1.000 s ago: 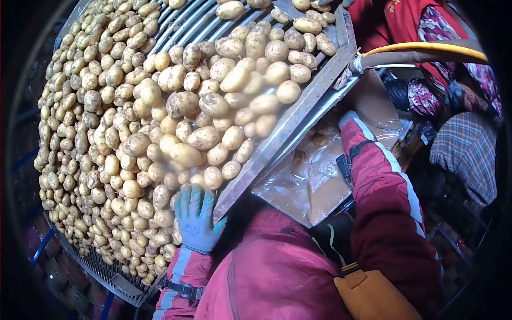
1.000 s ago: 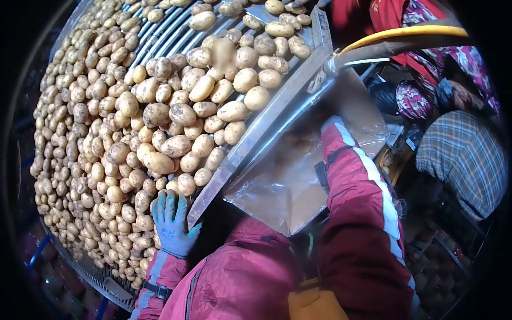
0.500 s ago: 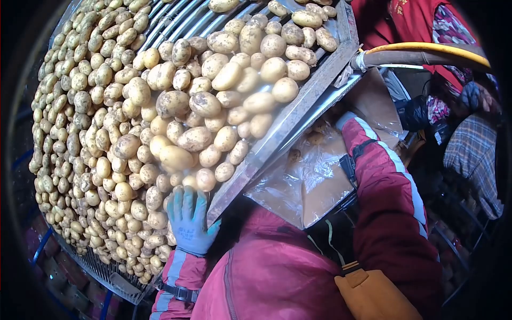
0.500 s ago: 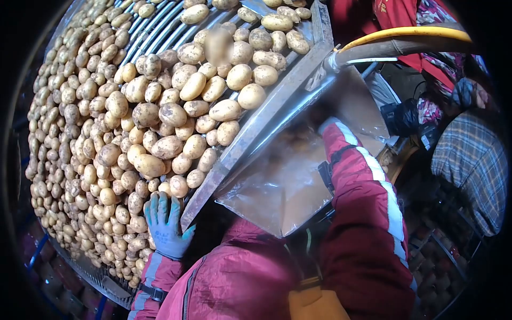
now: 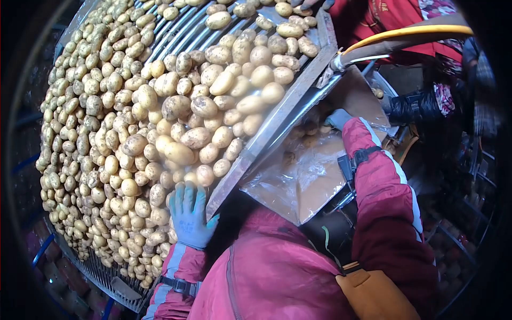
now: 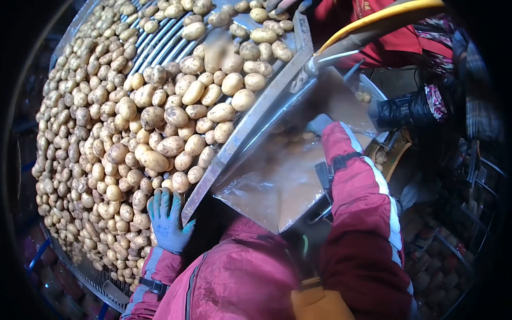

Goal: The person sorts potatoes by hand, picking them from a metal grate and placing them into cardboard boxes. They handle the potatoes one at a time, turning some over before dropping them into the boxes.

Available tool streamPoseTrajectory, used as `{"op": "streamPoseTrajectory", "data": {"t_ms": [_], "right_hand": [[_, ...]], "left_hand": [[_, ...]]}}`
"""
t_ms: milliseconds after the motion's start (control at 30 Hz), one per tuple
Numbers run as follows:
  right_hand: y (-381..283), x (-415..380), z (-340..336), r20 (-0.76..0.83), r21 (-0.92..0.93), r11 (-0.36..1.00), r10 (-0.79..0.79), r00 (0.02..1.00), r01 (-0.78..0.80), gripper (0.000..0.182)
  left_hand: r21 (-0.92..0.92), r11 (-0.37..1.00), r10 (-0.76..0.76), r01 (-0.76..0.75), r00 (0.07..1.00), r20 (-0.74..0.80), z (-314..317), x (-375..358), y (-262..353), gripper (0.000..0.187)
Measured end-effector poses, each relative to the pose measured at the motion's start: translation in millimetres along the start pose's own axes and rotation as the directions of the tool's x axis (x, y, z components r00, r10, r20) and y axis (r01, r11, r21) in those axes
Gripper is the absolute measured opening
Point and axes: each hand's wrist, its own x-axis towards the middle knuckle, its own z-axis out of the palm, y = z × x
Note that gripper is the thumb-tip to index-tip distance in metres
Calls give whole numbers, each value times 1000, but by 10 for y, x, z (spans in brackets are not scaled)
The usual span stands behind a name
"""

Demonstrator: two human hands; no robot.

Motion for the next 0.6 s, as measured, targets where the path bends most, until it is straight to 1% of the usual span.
{"op": "streamPoseTrajectory", "data": {"t_ms": [33,67,100,200,300,400,500,533,567,600], "right_hand": [[-10,-102,10,-34,437,900,22,999,-5,22],[-39,-218,7,-68,785,619,43,997,27,27],[-94,-335,43,-86,974,215,71,994,69,33],[-770,-1177,-510,-71,996,42,-150,986,79,43],[-1192,-1616,-561,-260,964,-124,-231,937,237,52],[-1532,-1841,-496,-341,894,-403,-323,883,198,60],[-1839,-1803,-396,-386,822,-565,-462,799,71,65],[-1984,-1834,-379,-379,849,-512,-413,828,133,67],[-2164,-1873,-355,-409,856,-467,-354,841,220,66],[-2350,-1952,-362,-419,897,-292,-318,850,332,64]], "left_hand": [[-2,1000,-2,2,1000,-6,0,-8,1,89],[-6,1000,2,-3,1000,-14,2,-14,-1,89],[-10,1000,5,-6,1000,-21,7,-25,-4,89],[-25,1000,7,-8,999,-37,-32,-55,15,86],[-39,999,23,-25,997,-74,-9,-71,24,84],[-34,999,33,-37,994,-104,6,-108,1,86],[-33,998,52,-58,986,-159,74,-138,-33,85],[-44,997,61,-70,983,-174,113,-151,-55,85],[-52,996,63,-75,980,-190,135,-165,-81,84],[-59,996,58,-71,978,-198,127,-175,-77,84]]}}
